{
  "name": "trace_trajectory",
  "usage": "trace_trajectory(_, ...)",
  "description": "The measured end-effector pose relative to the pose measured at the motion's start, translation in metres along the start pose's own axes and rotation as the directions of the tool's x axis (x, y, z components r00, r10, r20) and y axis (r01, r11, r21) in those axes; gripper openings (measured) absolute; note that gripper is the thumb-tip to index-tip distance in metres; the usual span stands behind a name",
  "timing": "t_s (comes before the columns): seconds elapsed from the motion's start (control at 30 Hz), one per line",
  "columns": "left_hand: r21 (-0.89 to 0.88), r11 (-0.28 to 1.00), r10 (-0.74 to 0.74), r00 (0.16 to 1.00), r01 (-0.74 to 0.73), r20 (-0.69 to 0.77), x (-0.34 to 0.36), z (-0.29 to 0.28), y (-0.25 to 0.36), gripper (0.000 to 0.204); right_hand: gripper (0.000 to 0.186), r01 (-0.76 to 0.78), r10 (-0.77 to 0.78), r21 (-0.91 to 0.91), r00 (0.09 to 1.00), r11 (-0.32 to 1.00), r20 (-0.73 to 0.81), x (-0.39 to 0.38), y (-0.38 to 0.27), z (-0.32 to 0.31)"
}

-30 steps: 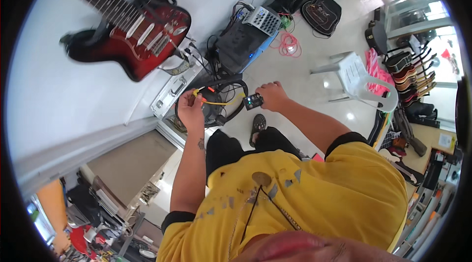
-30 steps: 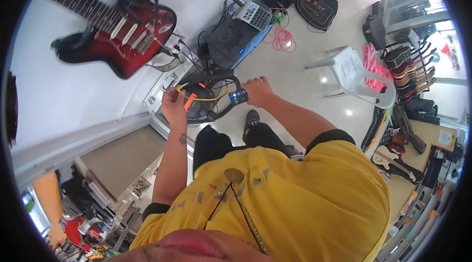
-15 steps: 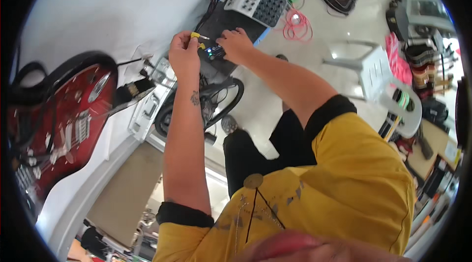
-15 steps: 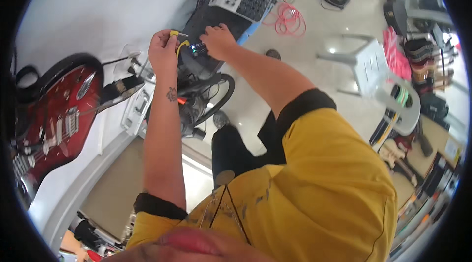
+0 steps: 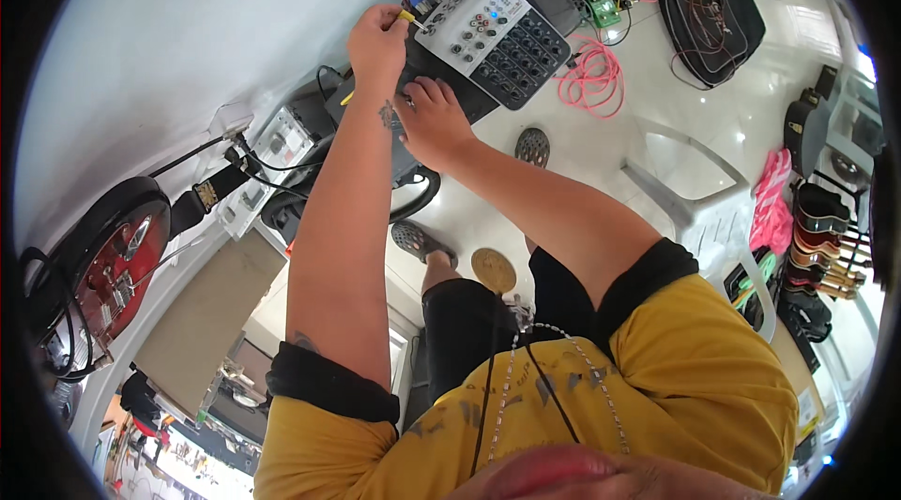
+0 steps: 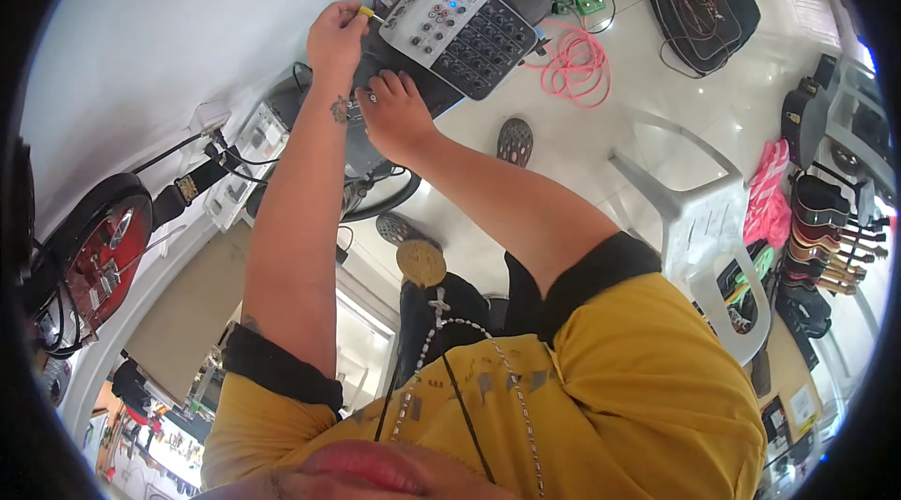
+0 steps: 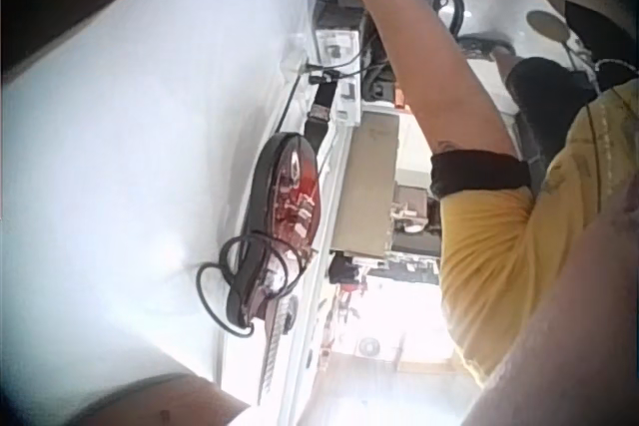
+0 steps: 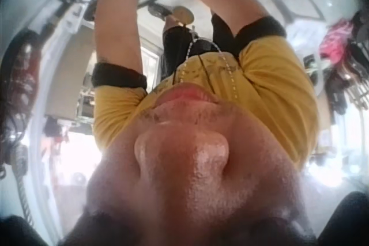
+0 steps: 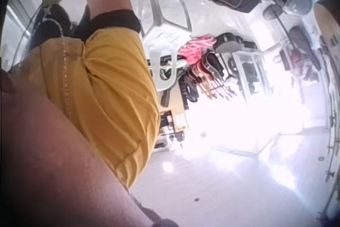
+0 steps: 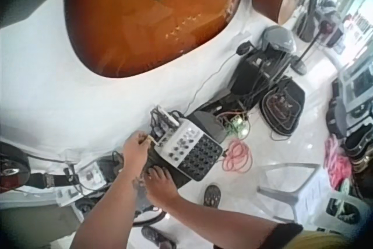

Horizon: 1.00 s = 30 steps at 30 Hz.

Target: The person attaches a guitar neck to a body using a drill to drive screws into the neck joint, then moves to a different station to connect an audio cable to a mixer and adjust knobs.

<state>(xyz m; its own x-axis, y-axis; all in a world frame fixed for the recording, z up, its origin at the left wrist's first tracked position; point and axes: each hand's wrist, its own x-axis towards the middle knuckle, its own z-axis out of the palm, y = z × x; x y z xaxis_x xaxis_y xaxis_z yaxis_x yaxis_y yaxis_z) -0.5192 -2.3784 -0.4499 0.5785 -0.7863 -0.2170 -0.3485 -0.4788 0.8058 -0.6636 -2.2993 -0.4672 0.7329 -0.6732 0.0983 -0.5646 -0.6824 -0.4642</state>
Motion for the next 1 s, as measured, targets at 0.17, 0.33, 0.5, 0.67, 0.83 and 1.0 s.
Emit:
trace_trajectory(0.17,0.030,0.999,0.044,0.999,-0.043,-0.032,-0.001,0.014,-0.014,0.022,0.047,0.087,-0.064,0.393,0.995,0.915,-0.070,-0.043,0.036,-0.080)
trace_trajectory(0.33,0.037,0.999,0.008,0.997,-0.005,-0.076,0.000,0.014,-0.009,0.020,0.056,-0.411,0.485,0.360,0.863,0.837,-0.143,-0.095,0.113,-0.114)
trace_trajectory(0.5,0.083,0.997,-0.004,0.999,0.008,-0.051,0.006,0.012,-0.009,0.020,0.087,-0.680,0.775,0.732,0.490,0.052,0.400,-0.090,0.139,-0.075)
trace_trajectory(0.67,0.085,0.996,-0.021,1.000,0.020,0.010,0.005,0.012,-0.008,0.019,0.104,-0.629,0.793,0.775,0.443,-0.057,0.418,-0.052,0.140,-0.087)
trace_trajectory(0.83,0.121,0.991,-0.072,0.994,0.062,0.081,-0.002,0.018,-0.016,0.017,0.101,-0.685,0.777,0.727,0.430,-0.052,0.460,-0.040,0.136,-0.101)
trace_trajectory(1.0,0.181,0.984,0.013,0.999,-0.007,-0.032,-0.008,0.027,-0.013,0.017,0.100,-0.662,0.765,0.742,0.422,-0.107,0.486,-0.034,0.124,-0.096)
